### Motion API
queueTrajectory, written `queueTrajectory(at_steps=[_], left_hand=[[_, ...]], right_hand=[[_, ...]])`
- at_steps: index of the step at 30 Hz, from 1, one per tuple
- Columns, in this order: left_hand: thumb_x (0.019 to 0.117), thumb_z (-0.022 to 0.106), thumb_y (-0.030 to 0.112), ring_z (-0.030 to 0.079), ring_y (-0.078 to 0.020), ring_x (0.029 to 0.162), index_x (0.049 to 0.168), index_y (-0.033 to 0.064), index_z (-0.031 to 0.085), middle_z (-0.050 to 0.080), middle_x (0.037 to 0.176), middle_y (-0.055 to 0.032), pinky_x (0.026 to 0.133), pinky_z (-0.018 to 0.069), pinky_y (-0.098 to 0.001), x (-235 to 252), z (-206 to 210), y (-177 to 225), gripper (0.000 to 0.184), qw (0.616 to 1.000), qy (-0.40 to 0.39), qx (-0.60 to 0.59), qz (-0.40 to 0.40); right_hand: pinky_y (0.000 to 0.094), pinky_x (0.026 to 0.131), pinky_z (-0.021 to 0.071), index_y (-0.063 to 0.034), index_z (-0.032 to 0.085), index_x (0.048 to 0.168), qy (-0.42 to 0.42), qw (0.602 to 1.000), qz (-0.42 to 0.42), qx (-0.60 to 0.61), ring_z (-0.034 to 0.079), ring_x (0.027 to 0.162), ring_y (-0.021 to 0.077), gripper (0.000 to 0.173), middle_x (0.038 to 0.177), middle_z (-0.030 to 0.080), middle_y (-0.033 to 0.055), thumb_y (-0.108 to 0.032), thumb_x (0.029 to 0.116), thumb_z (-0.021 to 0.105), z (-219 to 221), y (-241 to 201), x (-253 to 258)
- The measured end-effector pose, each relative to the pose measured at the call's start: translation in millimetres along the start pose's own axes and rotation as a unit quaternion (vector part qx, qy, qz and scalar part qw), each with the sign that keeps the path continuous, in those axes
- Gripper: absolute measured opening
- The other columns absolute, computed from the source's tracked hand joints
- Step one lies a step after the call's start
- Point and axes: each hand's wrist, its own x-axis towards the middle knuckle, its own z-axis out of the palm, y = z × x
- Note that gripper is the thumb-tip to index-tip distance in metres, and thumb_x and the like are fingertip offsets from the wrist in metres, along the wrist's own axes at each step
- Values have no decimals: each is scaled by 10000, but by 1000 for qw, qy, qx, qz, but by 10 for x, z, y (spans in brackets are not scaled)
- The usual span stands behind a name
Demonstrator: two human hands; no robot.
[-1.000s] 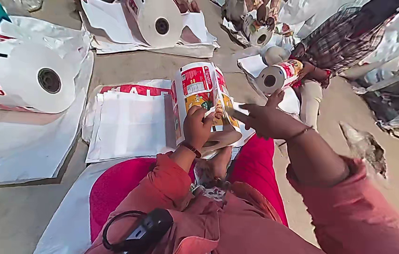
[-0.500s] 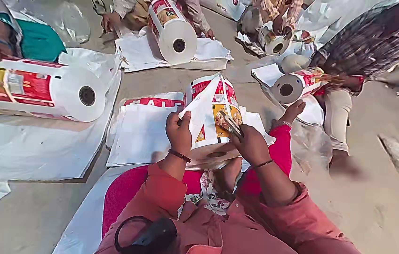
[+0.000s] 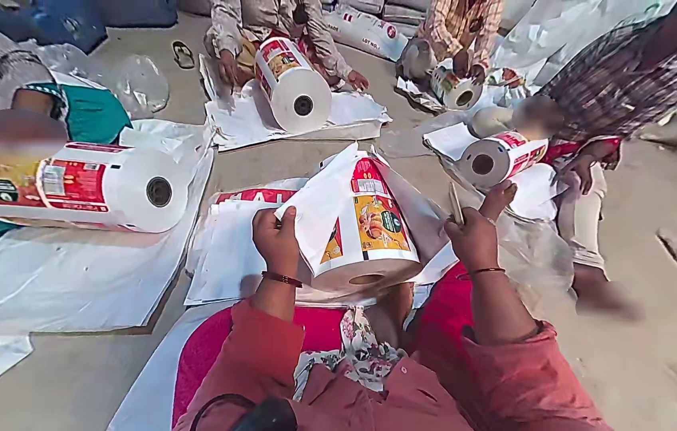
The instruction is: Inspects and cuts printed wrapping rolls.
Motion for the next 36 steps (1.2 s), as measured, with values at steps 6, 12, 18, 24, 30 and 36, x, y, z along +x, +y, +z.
queueTrajectory(at_steps=[6,12,18,24,30,36], left_hand=[[978,681,177,625,-177,1052,1033,-52,691,653,1117,-159,949,510,-343,238,-271,7,236,995,78,47,-37],[1052,584,249,654,-182,1121,1294,10,578,650,1222,-127,966,557,-408,434,-664,-449,340,953,196,-93,-209],[1027,597,366,505,-370,1376,1372,-88,565,550,1437,-275,1137,395,-526,518,-907,-1106,571,866,198,220,-403],[948,702,173,351,-420,1489,1487,-134,372,386,1545,-349,1246,271,-449,211,-420,-658,703,971,73,227,-17],[1011,511,488,333,-351,1519,1477,21,493,422,1590,-199,1235,284,-562,-688,200,-153,660,928,-249,151,230],[1019,581,413,309,-335,1540,1477,62,523,430,1610,-127,1240,272,-557,-915,228,-153,580,877,-304,266,259]], right_hand=[[627,771,492,23,665,1028,28,998,46,42,651,839,398,197,888,658,233,-159,953,667,64,279,213],[517,673,504,-9,674,1038,23,989,91,118,607,664,265,210,806,638,150,-207,971,652,168,611,302],[613,800,482,-14,659,1057,33,992,74,93,646,892,367,208,930,655,201,-203,986,608,157,538,134],[600,767,496,-23,673,1112,57,987,24,151,647,840,354,325,919,672,189,-284,929,740,263,540,-8],[555,700,497,-25,671,1083,32,979,1,200,614,735,307,336,816,643,153,-273,898,801,323,417,-165],[595,702,509,-36,684,1040,5,977,-39,208,648,754,331,222,827,669,157,-231,948,736,380,235,-306]])
